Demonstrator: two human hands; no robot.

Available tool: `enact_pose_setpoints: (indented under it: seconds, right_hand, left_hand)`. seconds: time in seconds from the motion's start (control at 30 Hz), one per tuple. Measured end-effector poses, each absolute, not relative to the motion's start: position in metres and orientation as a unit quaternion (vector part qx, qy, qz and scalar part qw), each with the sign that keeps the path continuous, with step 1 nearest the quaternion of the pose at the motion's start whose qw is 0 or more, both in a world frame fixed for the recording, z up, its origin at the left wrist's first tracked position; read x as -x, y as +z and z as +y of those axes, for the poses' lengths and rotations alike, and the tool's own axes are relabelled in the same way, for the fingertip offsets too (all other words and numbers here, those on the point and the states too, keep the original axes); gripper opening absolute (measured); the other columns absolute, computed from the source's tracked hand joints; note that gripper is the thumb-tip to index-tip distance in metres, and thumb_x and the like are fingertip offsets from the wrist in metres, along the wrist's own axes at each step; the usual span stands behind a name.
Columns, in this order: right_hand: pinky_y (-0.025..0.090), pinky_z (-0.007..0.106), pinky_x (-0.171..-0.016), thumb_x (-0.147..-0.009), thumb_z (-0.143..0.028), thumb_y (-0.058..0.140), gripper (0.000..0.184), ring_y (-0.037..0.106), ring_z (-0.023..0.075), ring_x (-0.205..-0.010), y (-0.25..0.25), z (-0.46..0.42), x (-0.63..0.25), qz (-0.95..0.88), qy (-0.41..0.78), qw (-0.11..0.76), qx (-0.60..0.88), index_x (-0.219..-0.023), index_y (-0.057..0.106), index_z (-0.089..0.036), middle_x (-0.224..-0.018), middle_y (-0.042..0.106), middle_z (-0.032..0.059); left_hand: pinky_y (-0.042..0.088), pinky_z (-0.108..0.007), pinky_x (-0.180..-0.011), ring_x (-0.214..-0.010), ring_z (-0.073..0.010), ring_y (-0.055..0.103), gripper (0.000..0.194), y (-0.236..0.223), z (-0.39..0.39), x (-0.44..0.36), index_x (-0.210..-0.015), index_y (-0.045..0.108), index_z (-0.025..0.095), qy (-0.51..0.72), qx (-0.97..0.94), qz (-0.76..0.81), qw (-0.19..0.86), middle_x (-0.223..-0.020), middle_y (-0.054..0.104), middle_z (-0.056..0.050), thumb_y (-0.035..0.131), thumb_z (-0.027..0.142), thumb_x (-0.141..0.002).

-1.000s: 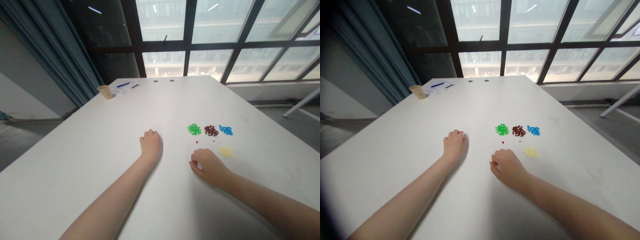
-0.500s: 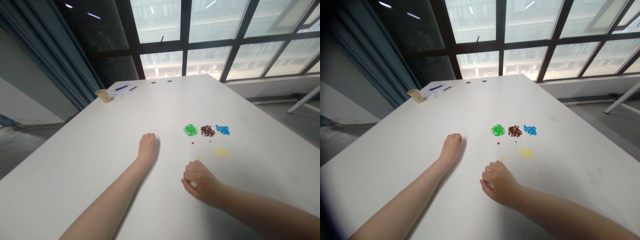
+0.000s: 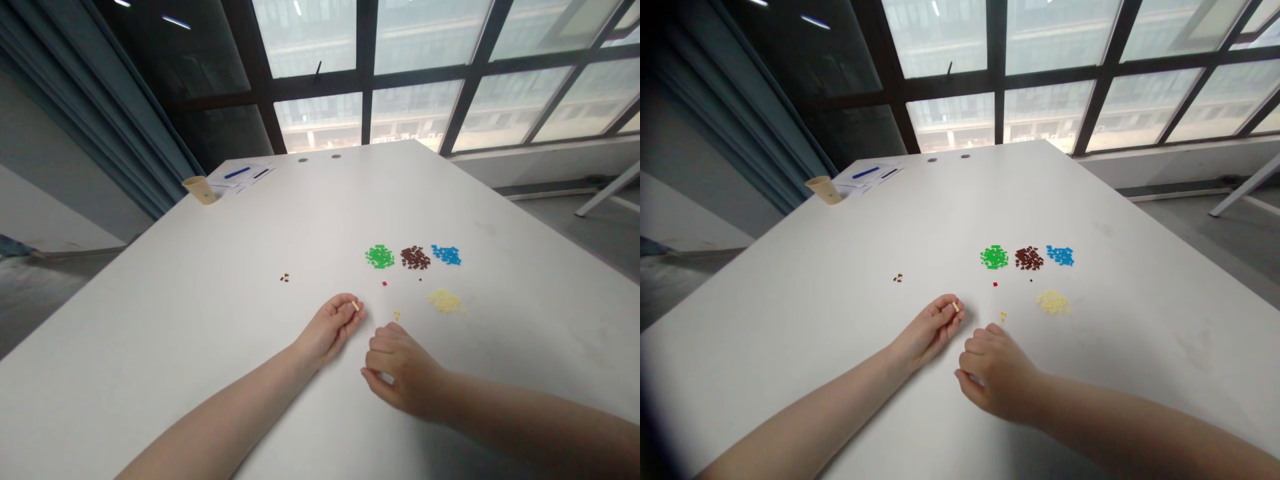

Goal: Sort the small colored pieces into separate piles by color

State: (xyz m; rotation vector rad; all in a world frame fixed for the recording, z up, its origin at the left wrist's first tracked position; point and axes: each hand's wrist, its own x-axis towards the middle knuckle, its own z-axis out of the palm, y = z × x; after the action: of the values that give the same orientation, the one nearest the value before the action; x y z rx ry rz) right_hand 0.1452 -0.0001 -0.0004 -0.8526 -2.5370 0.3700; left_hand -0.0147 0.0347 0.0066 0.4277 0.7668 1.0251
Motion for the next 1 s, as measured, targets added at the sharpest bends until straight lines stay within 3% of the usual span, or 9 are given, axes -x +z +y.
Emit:
enact_pose_setpoints:
  seconds: [0.27, 0.4, 0.53, 0.87, 1.0]
  right_hand:
    - [0.028, 0.03, -0.066, -0.078, -0.021, 0.049, 0.018, 0.041, 0.0136, -0.066, 0.006, 0.0, -0.147, -0.917, 0.113, 0.254, 0.285, -0.06, 0.05, -0.018, -0.062, 0.049, 0.0001]
    - [0.029, 0.03, -0.066, -0.081, -0.026, 0.051, 0.012, 0.042, 0.0147, -0.067, 0.02, 0.013, -0.155, -0.896, 0.051, 0.308, 0.317, -0.083, 0.06, -0.019, -0.067, 0.052, 0.0012]
    - [0.03, 0.031, -0.068, -0.078, -0.029, 0.055, 0.024, 0.045, 0.0156, -0.069, 0.027, 0.025, -0.161, -0.868, 0.033, 0.327, 0.373, -0.101, 0.06, -0.022, -0.07, 0.053, 0.0013]
    - [0.03, 0.03, -0.068, -0.075, -0.022, 0.055, 0.013, 0.045, 0.0154, -0.07, 0.026, 0.021, -0.154, -0.866, 0.083, 0.307, 0.386, -0.085, 0.063, -0.021, -0.068, 0.054, 0.0013]
    - [0.032, 0.03, -0.07, -0.077, -0.025, 0.055, 0.014, 0.049, 0.0161, -0.074, 0.046, 0.033, -0.165, -0.862, 0.072, 0.284, 0.413, -0.087, 0.064, -0.021, -0.072, 0.057, 0.0025]
  left_hand:
    - [0.049, -0.016, -0.061, -0.066, -0.0064, 0.06, 0.02, 0.003, 0.032, 0.015, -0.081, 0.057, 0.014, 0.452, -0.219, 0.326, 0.801, -0.077, 0.063, 0.0, 0.07, 0.018, -0.066]
    - [0.048, -0.016, -0.061, -0.065, -0.0062, 0.059, 0.026, 0.001, 0.031, 0.016, -0.09, 0.056, 0.017, 0.431, -0.247, 0.314, 0.809, -0.074, 0.062, 0.001, 0.069, 0.02, -0.068]
    - [0.046, -0.017, -0.063, -0.064, -0.0057, 0.058, 0.028, -0.001, 0.03, 0.015, -0.093, 0.054, 0.017, 0.407, -0.274, 0.303, 0.817, -0.072, 0.062, 0.001, 0.068, 0.021, -0.069]
    - [0.042, -0.02, -0.068, -0.065, -0.0071, 0.059, 0.032, -0.002, 0.028, 0.013, -0.093, 0.053, 0.016, 0.377, -0.318, 0.274, 0.826, -0.073, 0.066, -0.001, 0.07, 0.02, -0.067]
    - [0.042, -0.021, -0.073, -0.07, -0.008, 0.058, 0.031, 0.0, 0.028, 0.013, -0.092, 0.054, 0.015, 0.378, -0.318, 0.311, 0.812, -0.079, 0.064, -0.002, 0.069, 0.024, -0.068]
